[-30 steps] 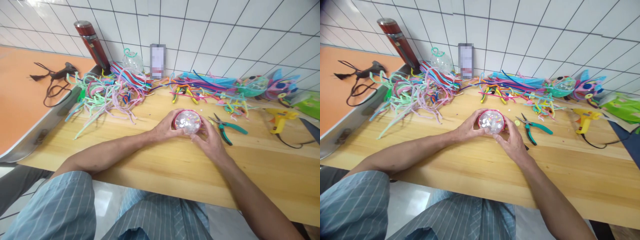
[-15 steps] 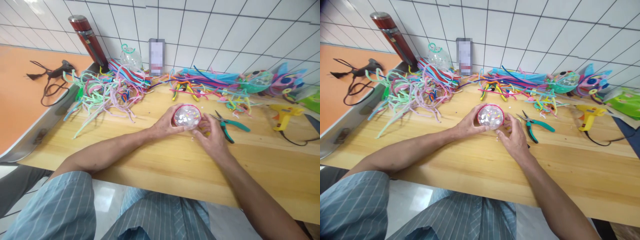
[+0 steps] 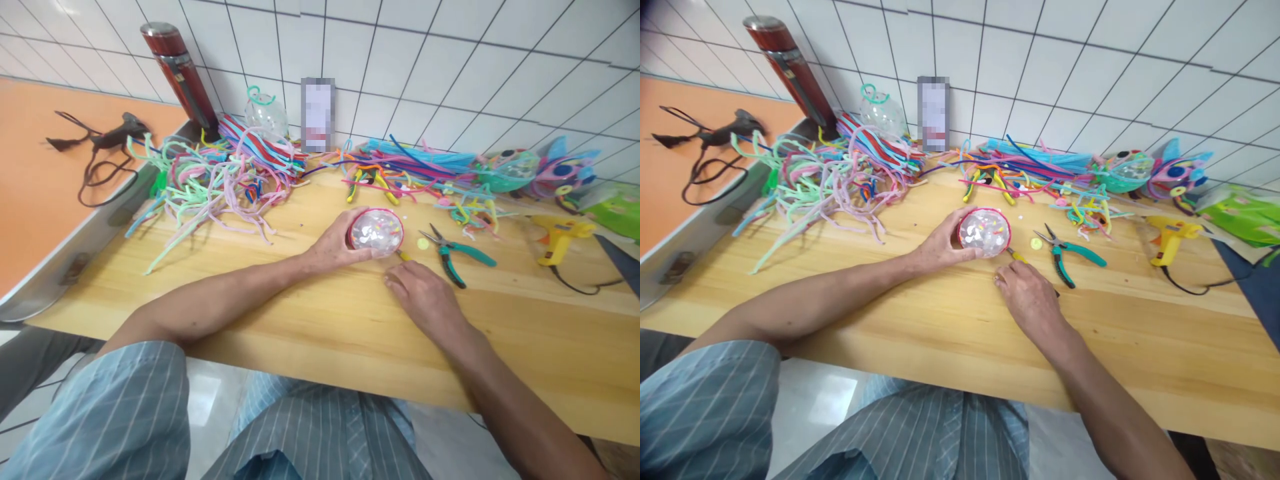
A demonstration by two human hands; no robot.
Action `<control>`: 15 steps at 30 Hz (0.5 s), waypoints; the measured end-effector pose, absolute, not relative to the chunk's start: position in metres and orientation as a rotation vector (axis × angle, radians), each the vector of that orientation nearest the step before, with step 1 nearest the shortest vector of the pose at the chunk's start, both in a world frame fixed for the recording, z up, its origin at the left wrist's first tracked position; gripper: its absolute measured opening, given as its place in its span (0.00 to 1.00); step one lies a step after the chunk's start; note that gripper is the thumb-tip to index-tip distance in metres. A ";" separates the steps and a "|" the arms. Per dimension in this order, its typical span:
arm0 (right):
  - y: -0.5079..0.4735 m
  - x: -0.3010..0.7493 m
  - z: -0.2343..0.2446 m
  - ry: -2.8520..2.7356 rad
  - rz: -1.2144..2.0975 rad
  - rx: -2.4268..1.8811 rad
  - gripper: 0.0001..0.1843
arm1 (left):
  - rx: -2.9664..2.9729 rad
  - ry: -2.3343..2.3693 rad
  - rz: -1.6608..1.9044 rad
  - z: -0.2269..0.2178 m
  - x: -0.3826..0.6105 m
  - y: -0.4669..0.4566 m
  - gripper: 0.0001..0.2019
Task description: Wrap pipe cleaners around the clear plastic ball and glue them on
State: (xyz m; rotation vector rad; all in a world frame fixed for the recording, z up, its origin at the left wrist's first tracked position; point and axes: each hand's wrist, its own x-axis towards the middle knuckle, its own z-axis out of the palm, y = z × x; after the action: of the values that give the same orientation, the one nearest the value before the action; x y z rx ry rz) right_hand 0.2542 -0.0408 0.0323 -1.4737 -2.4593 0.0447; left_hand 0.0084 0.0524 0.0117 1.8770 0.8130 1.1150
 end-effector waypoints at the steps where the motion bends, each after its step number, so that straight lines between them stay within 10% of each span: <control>1: -0.038 0.256 0.032 -2.453 0.078 -1.451 0.15 | 1.874 0.808 1.121 0.011 0.009 0.053 0.51; 15: -0.025 0.207 0.034 -2.519 0.074 -1.322 0.17 | 1.564 1.028 1.434 0.008 0.009 0.070 0.42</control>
State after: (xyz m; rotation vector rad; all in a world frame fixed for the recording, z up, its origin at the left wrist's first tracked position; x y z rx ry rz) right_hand 0.2074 -0.0247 0.0339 -1.3217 -2.5194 0.0740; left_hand 0.0094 0.0700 0.0077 1.5638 1.0280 1.4344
